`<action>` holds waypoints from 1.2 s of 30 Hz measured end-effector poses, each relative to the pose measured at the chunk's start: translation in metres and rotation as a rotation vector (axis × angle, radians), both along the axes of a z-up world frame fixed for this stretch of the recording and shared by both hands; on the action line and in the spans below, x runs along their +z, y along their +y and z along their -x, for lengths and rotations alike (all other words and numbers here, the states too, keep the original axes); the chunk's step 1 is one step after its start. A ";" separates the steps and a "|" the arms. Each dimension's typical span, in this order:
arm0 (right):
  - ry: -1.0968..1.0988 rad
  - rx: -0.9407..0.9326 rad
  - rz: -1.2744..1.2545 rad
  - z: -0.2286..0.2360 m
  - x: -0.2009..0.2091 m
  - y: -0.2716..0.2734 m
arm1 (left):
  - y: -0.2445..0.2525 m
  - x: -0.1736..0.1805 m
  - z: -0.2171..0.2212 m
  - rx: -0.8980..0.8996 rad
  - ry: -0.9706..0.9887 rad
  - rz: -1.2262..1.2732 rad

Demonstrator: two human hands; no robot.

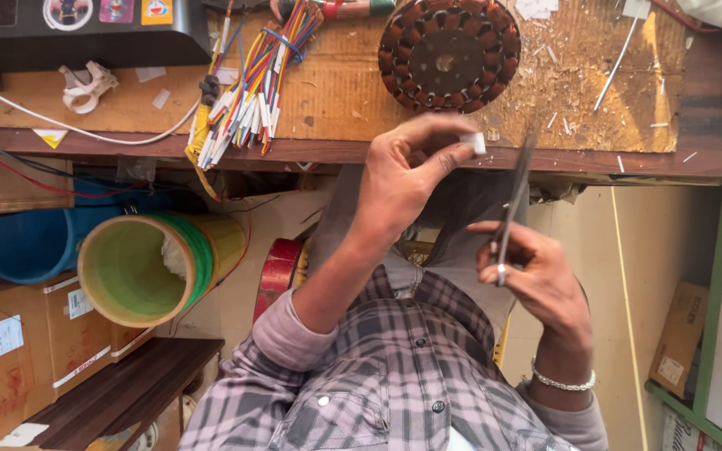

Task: The person cuts small white insulating strips with scissors and inserts them between copper windings on a motor stator. The person repeats this process multiple times, handling the stator and strips by hand.

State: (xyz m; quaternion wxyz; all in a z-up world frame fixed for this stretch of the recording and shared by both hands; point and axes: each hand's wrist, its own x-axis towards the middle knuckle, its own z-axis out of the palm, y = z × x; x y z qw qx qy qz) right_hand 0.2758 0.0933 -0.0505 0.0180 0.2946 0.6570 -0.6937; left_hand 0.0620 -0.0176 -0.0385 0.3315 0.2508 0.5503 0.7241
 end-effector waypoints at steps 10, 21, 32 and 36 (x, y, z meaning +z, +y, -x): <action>0.013 0.073 0.165 0.006 0.002 -0.016 | 0.003 0.034 0.006 -0.001 0.182 0.185; 0.007 0.042 0.147 0.003 -0.003 -0.019 | 0.002 0.031 0.012 -0.010 0.305 0.189; 0.053 -0.257 -0.121 -0.005 0.015 -0.014 | 0.001 0.026 0.024 -0.039 -0.064 0.010; -0.212 -0.316 -0.580 -0.004 0.039 0.036 | -0.007 0.019 0.022 -0.044 -0.108 0.013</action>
